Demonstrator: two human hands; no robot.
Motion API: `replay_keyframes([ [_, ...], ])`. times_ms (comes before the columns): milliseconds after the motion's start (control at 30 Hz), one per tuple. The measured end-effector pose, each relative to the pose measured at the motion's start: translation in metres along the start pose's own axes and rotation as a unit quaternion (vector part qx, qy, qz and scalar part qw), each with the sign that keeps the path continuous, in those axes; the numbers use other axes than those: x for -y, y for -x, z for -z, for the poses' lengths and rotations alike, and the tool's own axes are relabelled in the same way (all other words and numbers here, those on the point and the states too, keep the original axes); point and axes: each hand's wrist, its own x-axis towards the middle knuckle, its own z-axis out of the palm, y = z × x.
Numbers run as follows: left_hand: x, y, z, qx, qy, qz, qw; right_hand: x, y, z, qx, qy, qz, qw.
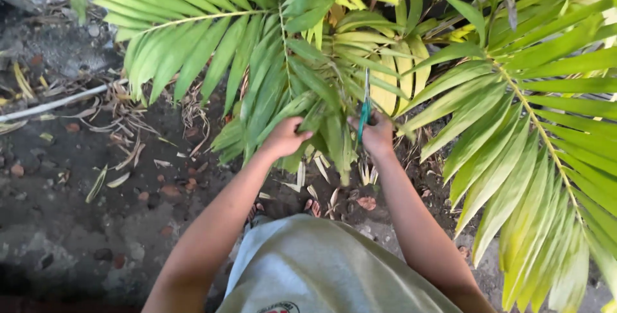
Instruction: Pruning dry and yellowing leaves from a palm plant using scissors.
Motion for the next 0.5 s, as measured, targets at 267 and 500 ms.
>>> replay_keyframes([
  [267, -0.029, 0.046, 0.041, -0.135, -0.131, 0.034, 0.982, -0.030, 0.014, -0.056, 0.051, -0.191, -0.071, 0.978],
  [500, -0.060, -0.025, 0.032, -0.151, -0.247, -0.276, 0.916, -0.016, 0.030, -0.072, 0.005, -0.240, -0.064, 0.969],
])
